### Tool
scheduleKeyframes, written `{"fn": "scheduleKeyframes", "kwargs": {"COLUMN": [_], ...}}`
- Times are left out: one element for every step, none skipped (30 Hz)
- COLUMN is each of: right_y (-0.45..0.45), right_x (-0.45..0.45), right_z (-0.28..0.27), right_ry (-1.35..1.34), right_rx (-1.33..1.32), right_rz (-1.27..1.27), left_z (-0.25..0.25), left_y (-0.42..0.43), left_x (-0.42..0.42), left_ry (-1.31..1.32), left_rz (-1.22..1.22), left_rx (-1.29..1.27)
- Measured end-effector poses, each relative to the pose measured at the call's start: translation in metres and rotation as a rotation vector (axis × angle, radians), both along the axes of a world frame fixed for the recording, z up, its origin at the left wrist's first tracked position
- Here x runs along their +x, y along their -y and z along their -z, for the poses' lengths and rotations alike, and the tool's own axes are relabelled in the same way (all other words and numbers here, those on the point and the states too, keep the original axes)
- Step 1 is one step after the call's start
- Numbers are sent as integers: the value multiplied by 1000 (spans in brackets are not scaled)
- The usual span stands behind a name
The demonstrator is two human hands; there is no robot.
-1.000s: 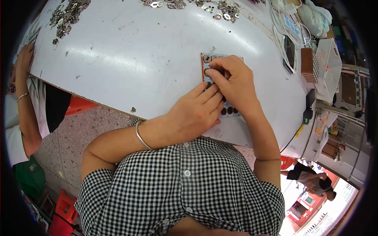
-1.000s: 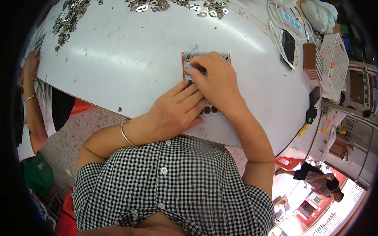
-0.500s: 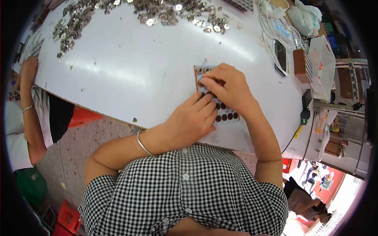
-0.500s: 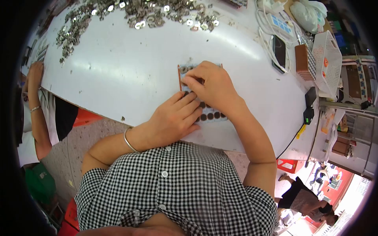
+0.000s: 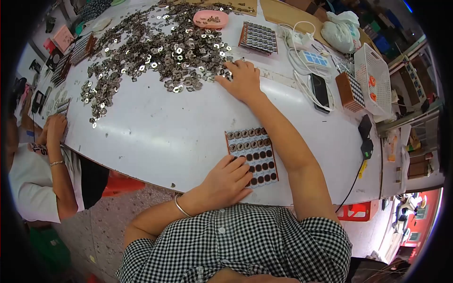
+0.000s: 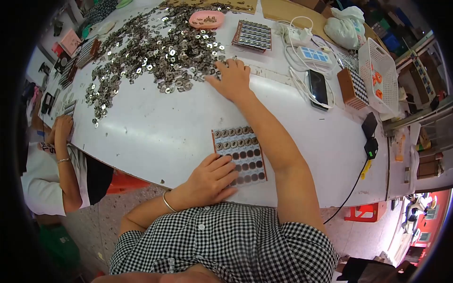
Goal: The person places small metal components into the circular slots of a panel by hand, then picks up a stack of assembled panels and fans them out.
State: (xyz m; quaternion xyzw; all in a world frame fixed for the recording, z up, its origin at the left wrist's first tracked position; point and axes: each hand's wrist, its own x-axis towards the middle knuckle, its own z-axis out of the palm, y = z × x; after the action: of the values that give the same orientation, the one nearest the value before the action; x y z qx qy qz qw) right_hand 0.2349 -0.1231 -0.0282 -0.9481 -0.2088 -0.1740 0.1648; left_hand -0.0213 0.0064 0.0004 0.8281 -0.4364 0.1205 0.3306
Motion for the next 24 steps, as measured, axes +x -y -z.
{"fn": "scheduleKeyframes", "kwargs": {"right_y": [3,9,16,23,32,42,48,56,60,67,79,88,96,105,116,126,135,143,150,154,158,163,168,173], "right_x": [3,5,5,5,4,1,-6,-14,-29,-38,-40,-48,-58,-65,-67,-70,-72,-75,-79,-84,-90,-96,-103,-109], "right_z": [6,8,9,10,10,9,5,-2,-21,-30,-29,-35,-47,-53,-48,-43,-39,-36,-36,-36,-36,-36,-35,-34], "right_ry": [134,117,101,84,105,121,134,-49,-233,-416,-357,-453,-549,-643,-607,-555,-502,-450,-446,-434,-422,-411,-397,-383], "right_rx": [25,58,89,118,149,180,210,331,450,568,563,584,606,627,660,662,661,660,646,647,647,646,630,615], "right_rz": [-13,-42,-72,-104,-127,-149,-171,-104,-32,46,-15,10,36,62,22,29,36,42,78,93,110,127,117,104], "left_z": [0,0,1,0,0,-1,-1,-1,-1,-1,-1,-1,0,0,0,-1,0,0,0,0,0,-1,-2,-3], "left_y": [0,0,0,0,0,0,0,0,0,1,1,1,1,1,1,1,1,1,2,2,2,2,2,2], "left_x": [0,0,0,0,1,1,0,1,1,1,2,2,2,2,2,3,3,3,3,3,2,2,2,2], "left_ry": [4,6,8,9,8,3,-4,-10,-17,-28,-35,-42,-46,-48,-49,-51,-53,-54,-51,-50,-49,-55,-59,-63], "left_rz": [0,2,3,8,11,14,21,30,41,49,58,68,70,72,75,76,76,74,72,71,72,76,78,77], "left_rx": [6,11,15,12,8,5,3,1,-2,-3,-4,-4,-5,-7,-8,-10,-13,-15,-13,-11,-9,-4,0,6]}}
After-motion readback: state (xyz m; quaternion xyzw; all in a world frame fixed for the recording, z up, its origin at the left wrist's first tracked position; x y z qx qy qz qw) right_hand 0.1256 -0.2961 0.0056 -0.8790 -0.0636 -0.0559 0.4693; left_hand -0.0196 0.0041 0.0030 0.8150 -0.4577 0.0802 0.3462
